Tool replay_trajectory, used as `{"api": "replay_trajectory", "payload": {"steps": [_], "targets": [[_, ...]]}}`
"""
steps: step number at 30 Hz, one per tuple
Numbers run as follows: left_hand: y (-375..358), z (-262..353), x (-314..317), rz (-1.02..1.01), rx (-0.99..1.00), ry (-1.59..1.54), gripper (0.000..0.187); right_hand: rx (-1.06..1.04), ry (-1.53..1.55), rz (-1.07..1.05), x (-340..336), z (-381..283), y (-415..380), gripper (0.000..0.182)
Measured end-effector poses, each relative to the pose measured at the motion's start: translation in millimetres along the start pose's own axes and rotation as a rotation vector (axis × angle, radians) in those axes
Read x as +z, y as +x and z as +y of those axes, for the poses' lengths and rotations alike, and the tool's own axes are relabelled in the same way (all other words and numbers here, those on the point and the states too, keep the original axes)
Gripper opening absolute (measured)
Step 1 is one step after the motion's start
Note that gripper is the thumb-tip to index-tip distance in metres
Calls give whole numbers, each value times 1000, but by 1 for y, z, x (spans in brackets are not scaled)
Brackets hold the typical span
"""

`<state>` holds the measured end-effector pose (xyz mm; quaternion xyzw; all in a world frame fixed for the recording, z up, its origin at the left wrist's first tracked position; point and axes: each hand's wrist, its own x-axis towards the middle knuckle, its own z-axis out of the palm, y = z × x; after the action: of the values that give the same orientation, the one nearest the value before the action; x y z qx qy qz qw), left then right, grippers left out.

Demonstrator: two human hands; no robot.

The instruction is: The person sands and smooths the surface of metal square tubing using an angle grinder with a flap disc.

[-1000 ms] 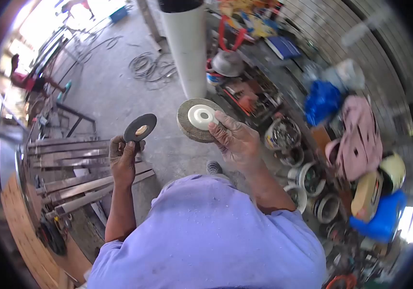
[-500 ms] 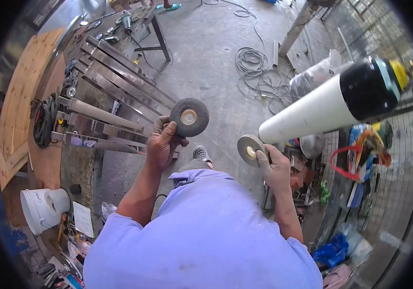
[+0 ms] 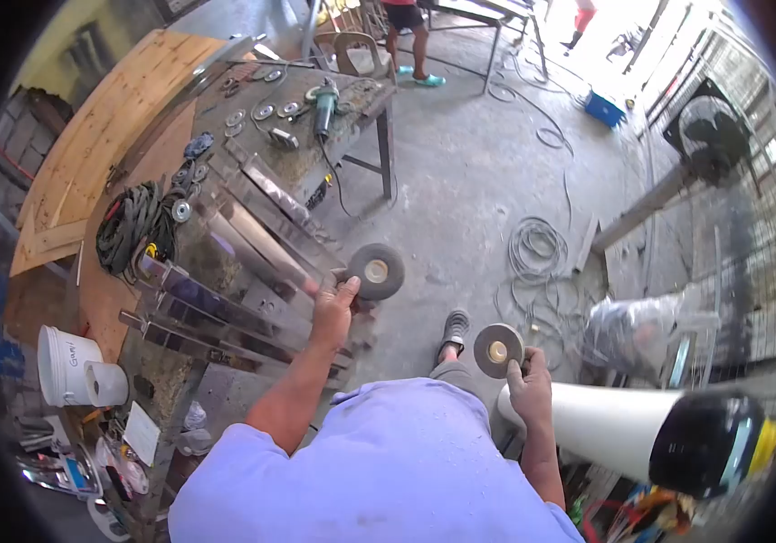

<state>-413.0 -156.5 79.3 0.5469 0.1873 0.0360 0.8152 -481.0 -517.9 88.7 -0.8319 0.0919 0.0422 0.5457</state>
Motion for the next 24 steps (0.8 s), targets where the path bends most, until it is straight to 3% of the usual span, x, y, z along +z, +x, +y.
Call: {"api": "replay_trajectory", "payload": {"steps": [3,7,12,14,20,24], "targets": [[72,3,12,194,76,45,24,-47,-182,-104,-13,9,139,26],[135,22,25,483,92,23,22,-102,10,-198,-10,-35,262,29],[217,38,11,589,117,-54,22,-164,58,-351,17,-66,377,28],[254,48,1,642,81,-75,22,-86,37,-407,40,-87,404,30],[394,53,-86,910,212,-132,24,-22,-15,-527,125,-157,479,32],[466,59,-153,1154,140,-446,25,42,-32,-559,178,-203,550,33]]}}
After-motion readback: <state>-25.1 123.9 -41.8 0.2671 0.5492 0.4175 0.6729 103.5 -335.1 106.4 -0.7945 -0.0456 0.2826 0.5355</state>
